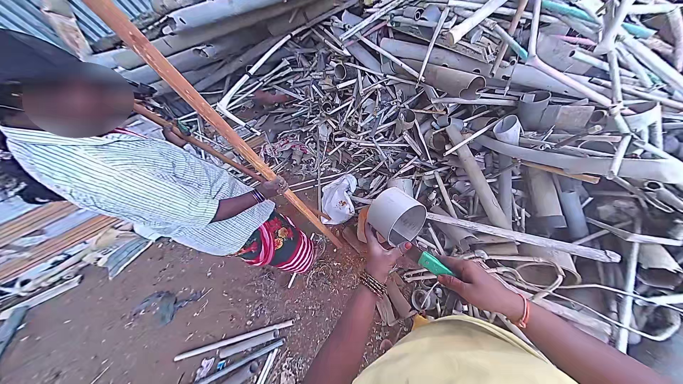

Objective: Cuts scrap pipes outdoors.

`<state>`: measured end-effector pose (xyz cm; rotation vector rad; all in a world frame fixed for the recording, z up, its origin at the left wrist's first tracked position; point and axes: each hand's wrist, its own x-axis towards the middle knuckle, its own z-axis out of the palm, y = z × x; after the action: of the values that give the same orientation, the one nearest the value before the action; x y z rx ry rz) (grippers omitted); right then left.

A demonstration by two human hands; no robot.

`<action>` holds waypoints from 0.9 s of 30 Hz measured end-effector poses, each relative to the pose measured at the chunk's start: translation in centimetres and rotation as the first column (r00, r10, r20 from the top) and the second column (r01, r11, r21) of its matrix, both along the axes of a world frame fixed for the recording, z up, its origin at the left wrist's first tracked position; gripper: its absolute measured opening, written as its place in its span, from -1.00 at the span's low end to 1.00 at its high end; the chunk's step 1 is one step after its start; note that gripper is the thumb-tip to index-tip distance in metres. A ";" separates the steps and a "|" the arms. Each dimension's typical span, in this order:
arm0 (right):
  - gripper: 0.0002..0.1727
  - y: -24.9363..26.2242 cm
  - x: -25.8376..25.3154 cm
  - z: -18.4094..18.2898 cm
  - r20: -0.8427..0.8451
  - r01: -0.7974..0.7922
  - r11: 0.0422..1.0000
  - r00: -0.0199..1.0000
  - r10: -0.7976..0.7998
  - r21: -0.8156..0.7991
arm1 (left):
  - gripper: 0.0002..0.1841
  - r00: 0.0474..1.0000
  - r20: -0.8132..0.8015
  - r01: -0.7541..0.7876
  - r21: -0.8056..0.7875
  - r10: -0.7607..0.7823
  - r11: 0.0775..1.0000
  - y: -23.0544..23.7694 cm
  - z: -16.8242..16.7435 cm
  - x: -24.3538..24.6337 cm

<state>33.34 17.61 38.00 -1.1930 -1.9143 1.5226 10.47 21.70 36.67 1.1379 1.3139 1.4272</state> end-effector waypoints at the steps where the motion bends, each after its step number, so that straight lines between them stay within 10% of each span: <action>1: -0.46 -0.2 0.1 0.3 0.090 -0.025 0.998 0.996 0.020 0.061 | 0.37 0.996 0.027 -0.081 -0.023 0.082 0.996 -0.2 0.2 0.4; 7: -0.39 0.3 0.2 2.9 0.757 -0.087 0.946 0.624 -0.194 0.313 | 0.18 0.915 -0.383 -0.134 -0.002 0.123 0.991 0.3 0.5 -0.7; 12: -0.42 0.9 -0.3 1.6 0.590 -0.106 0.985 0.808 0.008 0.133 | 0.17 0.863 -0.500 -0.141 -0.115 0.065 0.983 0.6 1.3 0.3; 27: -0.41 1.8 3.9 2.3 0.768 -0.124 0.989 0.640 0.021 0.076 | 0.17 0.841 -0.529 -0.215 -0.129 0.116 0.968 2.3 -1.7 1.9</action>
<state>37.23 19.43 40.26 -1.9392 -2.5497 0.9381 12.40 23.95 34.95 1.3641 1.9241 1.1173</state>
